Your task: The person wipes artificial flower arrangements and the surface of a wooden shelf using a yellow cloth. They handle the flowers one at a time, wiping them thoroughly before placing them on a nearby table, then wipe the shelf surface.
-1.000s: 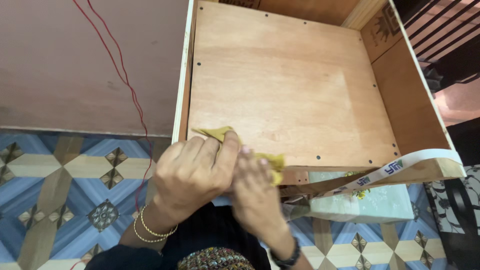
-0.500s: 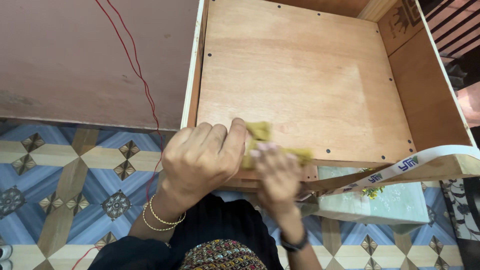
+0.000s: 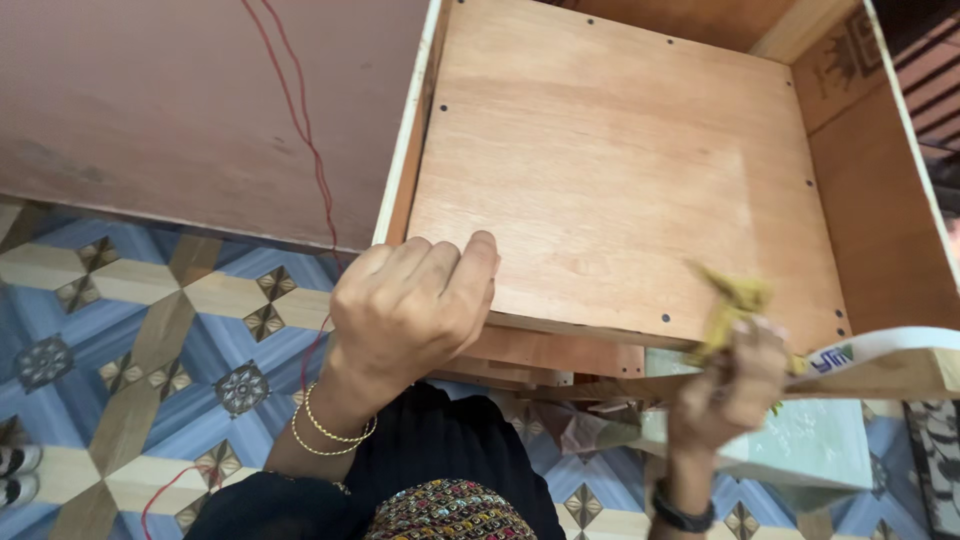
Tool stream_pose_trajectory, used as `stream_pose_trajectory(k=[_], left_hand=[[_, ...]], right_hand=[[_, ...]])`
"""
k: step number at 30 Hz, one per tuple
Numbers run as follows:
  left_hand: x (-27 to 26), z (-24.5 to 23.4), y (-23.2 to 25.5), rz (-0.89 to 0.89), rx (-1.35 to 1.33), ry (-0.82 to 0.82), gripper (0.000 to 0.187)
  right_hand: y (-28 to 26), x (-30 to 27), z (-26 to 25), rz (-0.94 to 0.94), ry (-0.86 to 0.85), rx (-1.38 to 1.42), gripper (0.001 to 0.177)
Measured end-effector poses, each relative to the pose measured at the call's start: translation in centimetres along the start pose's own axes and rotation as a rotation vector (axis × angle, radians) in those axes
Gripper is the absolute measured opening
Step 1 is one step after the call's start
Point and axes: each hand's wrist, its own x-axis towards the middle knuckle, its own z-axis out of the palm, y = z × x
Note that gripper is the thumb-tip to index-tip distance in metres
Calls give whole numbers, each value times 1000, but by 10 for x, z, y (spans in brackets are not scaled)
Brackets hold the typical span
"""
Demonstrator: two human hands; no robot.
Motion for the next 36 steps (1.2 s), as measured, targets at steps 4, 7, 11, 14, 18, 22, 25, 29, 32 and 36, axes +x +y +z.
stream_pose_trajectory(k=[4,7,11,14,18,22,25,29,32,36], left_hand=[[0,1,2,-16,6,9,3],[0,2,4,-38,-3,23,4],[-3,2,7,-65,-30,18,10],[-3,2,8,-77,-49,3,10],[-4,2,9,-76,-37,-1,9],[-7,4,11,-80,-5,-6,6],[-6,4,12,-80,-9,18,8],[-6,6,12,-71,-2,59,8],[-6,8,11,-59,23,46,5],[-7,7,10,-56,3,59,6]], right_hand=[[-2,-3,-3,-29,34,-47,28],[-21,-12,31,-55,36,157,24],[-108,-25,41,-335,-233,174,34],[-162,-8,56,-422,-310,323,35],[-157,7,50,-457,-348,337,37],[-90,4,47,-446,-215,202,31],[-20,-4,27,-325,-170,71,36],[54,-8,4,-143,-120,-55,39],[58,-23,7,-138,-92,-80,34],[2,-23,37,-124,-81,244,36]])
